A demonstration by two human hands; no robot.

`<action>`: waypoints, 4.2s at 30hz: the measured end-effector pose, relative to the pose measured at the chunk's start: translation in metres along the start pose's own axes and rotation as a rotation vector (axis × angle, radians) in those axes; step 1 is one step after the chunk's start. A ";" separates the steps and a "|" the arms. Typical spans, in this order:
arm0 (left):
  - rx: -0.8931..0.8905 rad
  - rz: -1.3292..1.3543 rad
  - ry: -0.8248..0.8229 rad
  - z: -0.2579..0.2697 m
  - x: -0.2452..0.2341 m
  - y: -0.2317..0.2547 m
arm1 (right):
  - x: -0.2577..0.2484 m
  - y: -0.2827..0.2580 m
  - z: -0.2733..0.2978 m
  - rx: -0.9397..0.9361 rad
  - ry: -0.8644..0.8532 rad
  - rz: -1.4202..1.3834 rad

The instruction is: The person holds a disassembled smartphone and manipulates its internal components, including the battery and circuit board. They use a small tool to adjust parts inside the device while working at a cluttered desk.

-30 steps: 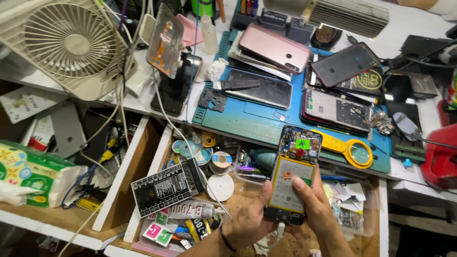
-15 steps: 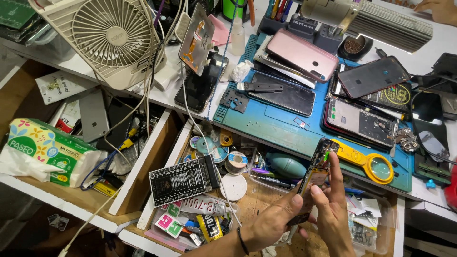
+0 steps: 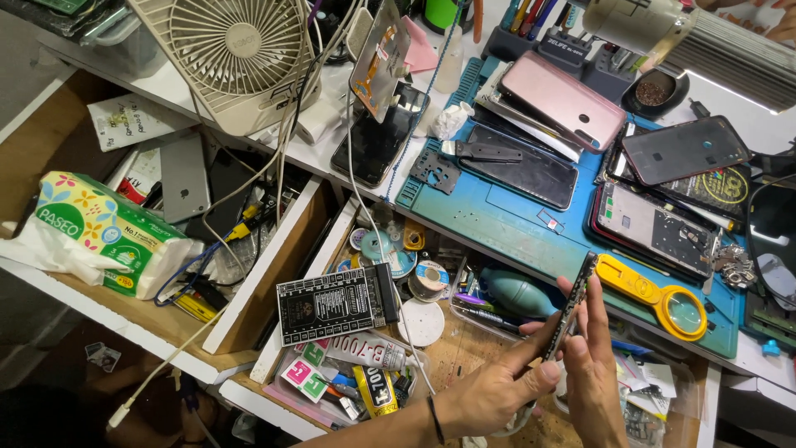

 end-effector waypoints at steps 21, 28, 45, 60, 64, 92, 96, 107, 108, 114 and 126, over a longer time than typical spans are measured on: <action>-0.202 -0.183 0.090 0.004 -0.006 0.020 | -0.004 0.039 -0.012 -0.109 -0.188 -0.442; -0.121 -0.235 0.170 -0.003 -0.013 0.007 | 0.003 0.032 -0.017 -0.012 -0.243 -0.456; -0.155 -0.274 0.342 -0.002 -0.014 0.009 | -0.002 0.030 -0.017 0.346 -0.156 -0.385; -0.185 -0.384 0.327 -0.002 -0.020 0.012 | -0.006 0.047 -0.020 0.216 -0.254 -0.413; -0.235 -0.428 0.299 -0.002 -0.019 0.023 | -0.004 0.041 -0.021 0.208 -0.256 -0.432; -0.251 -1.218 0.489 0.014 -0.089 0.089 | -0.001 0.033 -0.018 0.080 -0.312 -0.560; -0.331 -1.499 0.147 -0.011 -0.089 0.025 | 0.000 0.030 -0.018 0.024 -0.338 -0.594; -0.247 -1.849 0.032 -0.036 -0.088 -0.031 | -0.002 0.035 -0.017 -0.030 -0.339 -0.520; -0.261 -1.851 0.023 -0.038 -0.092 -0.036 | -0.002 0.032 -0.016 -0.036 -0.338 -0.514; -0.350 -1.794 -0.025 -0.046 -0.092 -0.029 | -0.004 0.045 -0.019 0.021 -0.342 -0.515; -0.319 -1.817 -0.003 -0.051 -0.089 -0.023 | -0.006 0.049 -0.019 0.050 -0.345 -0.519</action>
Point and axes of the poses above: each hand's wrist, its own z-axis away from the middle knuckle, its own x-axis out of the palm, y = z × x, the point moved 5 cm from there along -z, towards the middle knuckle, and after that the axes turned 10 degrees about -y, right-handed, at the moved point
